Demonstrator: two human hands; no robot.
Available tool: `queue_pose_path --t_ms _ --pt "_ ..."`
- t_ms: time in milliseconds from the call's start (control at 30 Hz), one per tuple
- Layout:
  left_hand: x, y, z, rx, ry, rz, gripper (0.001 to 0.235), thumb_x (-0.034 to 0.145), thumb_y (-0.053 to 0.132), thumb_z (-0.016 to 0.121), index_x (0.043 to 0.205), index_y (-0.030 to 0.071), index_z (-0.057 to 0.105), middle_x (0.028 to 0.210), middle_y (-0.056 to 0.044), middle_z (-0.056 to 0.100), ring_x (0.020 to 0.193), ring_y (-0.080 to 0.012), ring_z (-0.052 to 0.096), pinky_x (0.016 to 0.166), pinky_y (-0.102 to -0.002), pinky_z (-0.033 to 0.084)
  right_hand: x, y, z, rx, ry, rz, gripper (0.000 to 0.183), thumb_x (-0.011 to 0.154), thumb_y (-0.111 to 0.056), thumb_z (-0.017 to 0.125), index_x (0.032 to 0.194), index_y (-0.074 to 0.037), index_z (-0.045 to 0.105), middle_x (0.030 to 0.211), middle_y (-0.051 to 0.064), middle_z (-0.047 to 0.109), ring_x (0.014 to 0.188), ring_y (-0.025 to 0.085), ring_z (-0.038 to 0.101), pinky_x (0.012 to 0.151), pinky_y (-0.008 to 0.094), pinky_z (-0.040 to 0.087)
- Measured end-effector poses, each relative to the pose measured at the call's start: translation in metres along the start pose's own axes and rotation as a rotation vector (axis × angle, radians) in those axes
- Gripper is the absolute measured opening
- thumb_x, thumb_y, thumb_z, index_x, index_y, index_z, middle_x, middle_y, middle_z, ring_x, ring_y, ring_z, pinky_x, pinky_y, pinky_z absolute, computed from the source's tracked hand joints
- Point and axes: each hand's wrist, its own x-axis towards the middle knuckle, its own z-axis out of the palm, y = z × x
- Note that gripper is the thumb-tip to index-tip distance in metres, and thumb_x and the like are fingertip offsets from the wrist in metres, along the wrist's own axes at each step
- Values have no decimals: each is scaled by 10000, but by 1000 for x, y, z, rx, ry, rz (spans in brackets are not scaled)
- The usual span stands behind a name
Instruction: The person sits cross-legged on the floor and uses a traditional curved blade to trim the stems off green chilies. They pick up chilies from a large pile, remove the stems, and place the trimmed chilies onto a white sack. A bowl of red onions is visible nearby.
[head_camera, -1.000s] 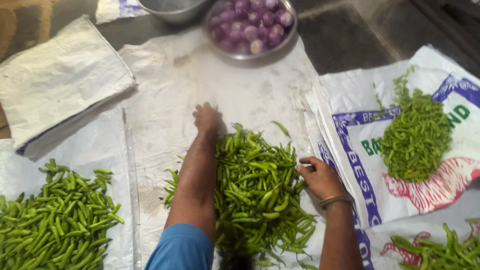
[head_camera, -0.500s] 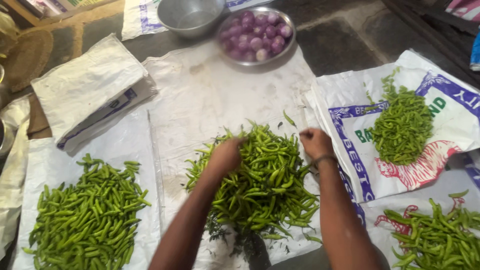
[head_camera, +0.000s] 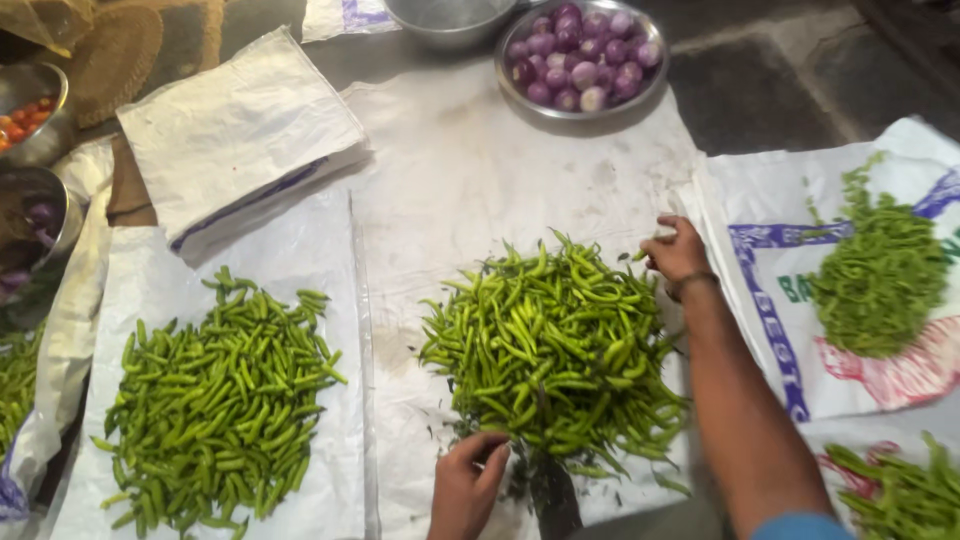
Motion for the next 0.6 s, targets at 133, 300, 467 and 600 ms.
queue_pose_path --t_ms 133,300,467,600 --pt "-18 -6 5 177 -66 79 191 856 192 723 997 77 782 894 -108 790 732 -246 755 677 -351 585 -156 -10 -49 529 -141 6 210 919 -90 749 1097 0 684 893 66 708 755 151 695 724 305 613" --pt "-7 -23 20 166 -78 78 241 874 281 700 999 99 796 901 -132 785 800 -267 768 727 -361 587 -293 4 -14 380 -525 169 210 880 -124 762 1040 8 733 775 75 715 630 148 653 573 302 549" --pt "5 -40 34 30 -11 -22 288 863 286 692 1015 66 797 909 -145 796 844 -261 782 783 -354 588 -303 28 42 233 -489 97 204 891 -88 750 1070 9 742 812 55 751 651 111 656 589 267 538" --pt "2 -48 51 31 97 13 291 895 299 682 1054 80 788 946 -146 786 865 -269 767 795 -359 579 -291 46 45 177 -441 -1 191 885 -82 759 1063 -11 762 815 50 757 654 94 653 586 257 530"
